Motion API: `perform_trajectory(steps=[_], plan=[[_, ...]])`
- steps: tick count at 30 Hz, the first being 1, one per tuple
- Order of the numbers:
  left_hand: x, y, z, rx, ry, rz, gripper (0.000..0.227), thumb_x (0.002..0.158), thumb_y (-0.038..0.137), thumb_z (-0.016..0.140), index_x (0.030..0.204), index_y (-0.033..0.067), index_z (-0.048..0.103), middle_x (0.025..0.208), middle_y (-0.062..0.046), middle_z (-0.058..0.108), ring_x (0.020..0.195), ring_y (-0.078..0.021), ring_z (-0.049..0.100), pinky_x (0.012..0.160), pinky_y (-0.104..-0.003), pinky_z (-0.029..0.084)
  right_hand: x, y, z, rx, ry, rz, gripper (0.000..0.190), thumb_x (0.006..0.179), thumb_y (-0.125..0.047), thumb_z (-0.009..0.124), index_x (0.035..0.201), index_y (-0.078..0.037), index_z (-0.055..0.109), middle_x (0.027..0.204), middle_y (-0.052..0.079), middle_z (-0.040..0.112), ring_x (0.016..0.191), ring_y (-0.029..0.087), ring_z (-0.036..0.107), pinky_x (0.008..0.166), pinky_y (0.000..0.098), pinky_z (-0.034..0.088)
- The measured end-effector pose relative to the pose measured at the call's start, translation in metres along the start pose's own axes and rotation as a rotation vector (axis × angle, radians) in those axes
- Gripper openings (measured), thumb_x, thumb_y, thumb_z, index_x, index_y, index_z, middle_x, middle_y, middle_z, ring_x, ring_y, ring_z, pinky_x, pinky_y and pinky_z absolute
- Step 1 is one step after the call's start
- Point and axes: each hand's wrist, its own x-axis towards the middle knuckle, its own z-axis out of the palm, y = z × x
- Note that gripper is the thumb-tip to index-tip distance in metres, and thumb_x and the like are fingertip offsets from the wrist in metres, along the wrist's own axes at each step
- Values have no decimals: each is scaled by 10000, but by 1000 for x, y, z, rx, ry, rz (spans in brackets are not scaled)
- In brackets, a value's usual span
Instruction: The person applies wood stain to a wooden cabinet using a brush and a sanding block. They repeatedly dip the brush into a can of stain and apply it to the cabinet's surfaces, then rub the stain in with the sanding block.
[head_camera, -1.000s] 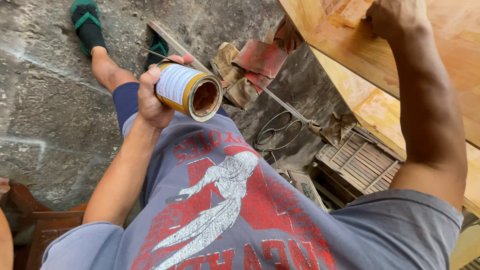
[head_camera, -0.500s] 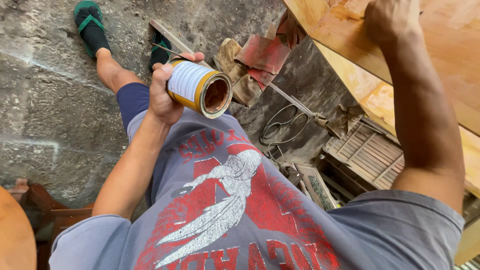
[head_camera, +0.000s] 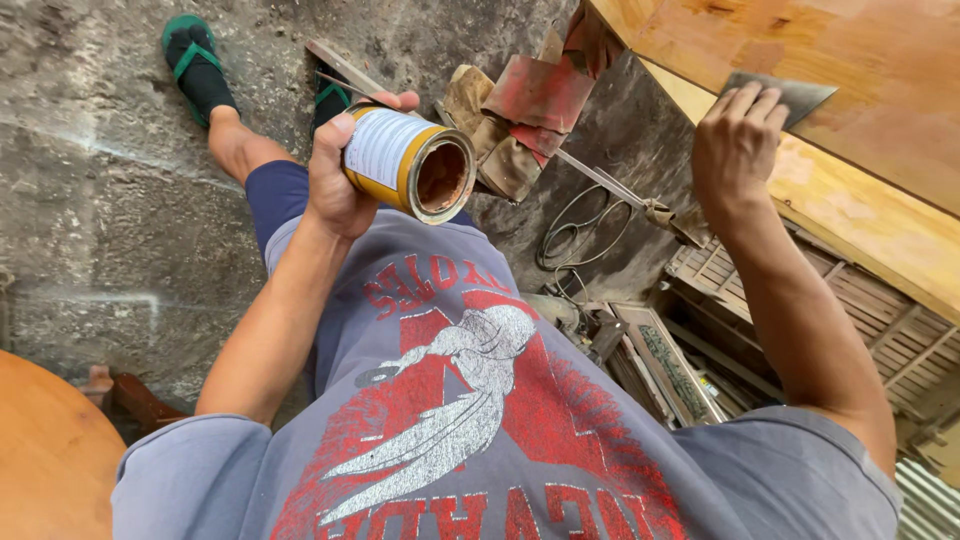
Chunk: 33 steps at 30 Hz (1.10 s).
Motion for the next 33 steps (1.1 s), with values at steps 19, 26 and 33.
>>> perform_trajectory(steps=[19,26,33], plan=[[-2,9,10,94,1,-69,551,973,453,550,1332,35,576,1443,-129,611,1266,-256,640,1132,-412,520,41,-24,-18,240,-443,35,240,888,-238,739,907,1,729,807,108,665,680,201,573,618,351,484],[0,28,19,148,-37,-106,590,972,460,541,1356,14,584,1380,-140,625,1233,-261,651,1099,-404,525,78,-4,-11,225,-488,104,253,908,-228,724,898,23,758,892,142,688,805,222,631,696,392,496],[0,45,22,151,-36,-120,576,963,446,539,1330,4,582,1354,-132,651,1205,-259,665,1083,-404,538,14,5,-93,414,-341,98,264,859,-156,707,1074,-10,754,998,152,745,933,262,693,846,400,544]])
